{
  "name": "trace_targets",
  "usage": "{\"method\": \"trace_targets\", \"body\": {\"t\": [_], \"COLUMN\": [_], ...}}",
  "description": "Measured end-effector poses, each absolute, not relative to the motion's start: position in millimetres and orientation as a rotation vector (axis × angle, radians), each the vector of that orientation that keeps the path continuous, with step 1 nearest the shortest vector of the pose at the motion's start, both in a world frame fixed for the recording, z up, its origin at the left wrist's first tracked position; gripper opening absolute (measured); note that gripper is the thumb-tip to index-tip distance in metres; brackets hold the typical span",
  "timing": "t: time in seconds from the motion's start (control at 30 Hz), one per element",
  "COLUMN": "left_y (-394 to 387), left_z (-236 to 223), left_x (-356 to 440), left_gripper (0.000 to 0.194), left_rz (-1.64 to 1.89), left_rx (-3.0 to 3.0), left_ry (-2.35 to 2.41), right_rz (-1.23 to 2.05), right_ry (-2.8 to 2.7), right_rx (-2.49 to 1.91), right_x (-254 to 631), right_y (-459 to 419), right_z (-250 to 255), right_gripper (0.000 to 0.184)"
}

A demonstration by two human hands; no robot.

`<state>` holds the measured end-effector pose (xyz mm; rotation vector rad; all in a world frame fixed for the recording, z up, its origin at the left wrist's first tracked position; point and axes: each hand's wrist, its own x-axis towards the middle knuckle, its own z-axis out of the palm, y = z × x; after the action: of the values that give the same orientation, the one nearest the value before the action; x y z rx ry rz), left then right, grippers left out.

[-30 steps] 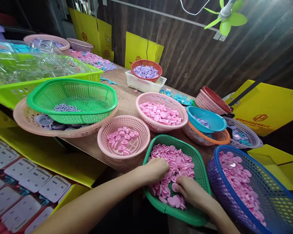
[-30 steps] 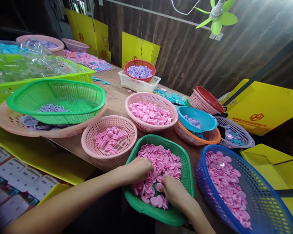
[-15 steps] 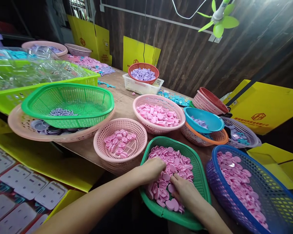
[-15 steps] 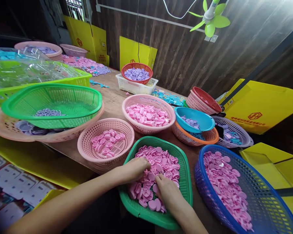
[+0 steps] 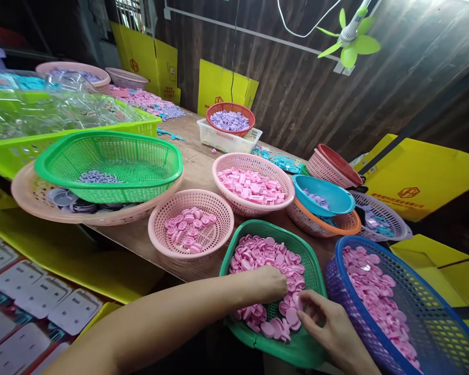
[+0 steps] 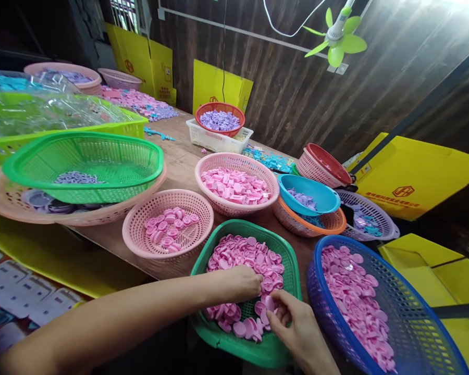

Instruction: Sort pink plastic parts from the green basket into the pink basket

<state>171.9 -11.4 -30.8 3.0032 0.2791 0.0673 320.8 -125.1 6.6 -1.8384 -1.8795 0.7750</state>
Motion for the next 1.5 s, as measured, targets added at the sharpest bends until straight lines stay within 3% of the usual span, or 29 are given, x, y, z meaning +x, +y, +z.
{"method": "trace_targets", "body": {"t": [0.37, 0.53, 0.7, 0.83, 1.27, 1.5], "left_y": [-1, 1, -22, -34, -44, -50], "left_z": [-28, -3, 3, 5, 11, 14], "left_x": [160, 136, 127, 122, 103, 103], "left_gripper": [0.01, 0.02, 0.037, 0.038, 0.034, 0.026], "left_rz": [0.032, 0.427, 0.516, 0.581, 0.771, 0.938], "left_rx": [2.863, 1.828, 1.048, 1.027, 1.008, 1.141], "left_ry": [0.531, 0.527, 0.387, 0.42, 0.569, 0.652], "right_rz": [0.858, 0.898, 0.824, 0.686, 1.039, 1.033], "right_ry": [-1.616, -1.414, -1.31, -1.375, -1.164, -1.044], "right_rx": [-1.67, -1.572, -1.494, -1.507, -1.345, -1.35], "right_x": [317, 304, 268, 249, 240, 237], "right_y": [-131, -127, -117, -113, -109, -108], "right_z": [-3, -2, 6, 10, 15, 15], "right_gripper": [0.03, 0.03, 0.034, 0.033, 0.034, 0.034]}}
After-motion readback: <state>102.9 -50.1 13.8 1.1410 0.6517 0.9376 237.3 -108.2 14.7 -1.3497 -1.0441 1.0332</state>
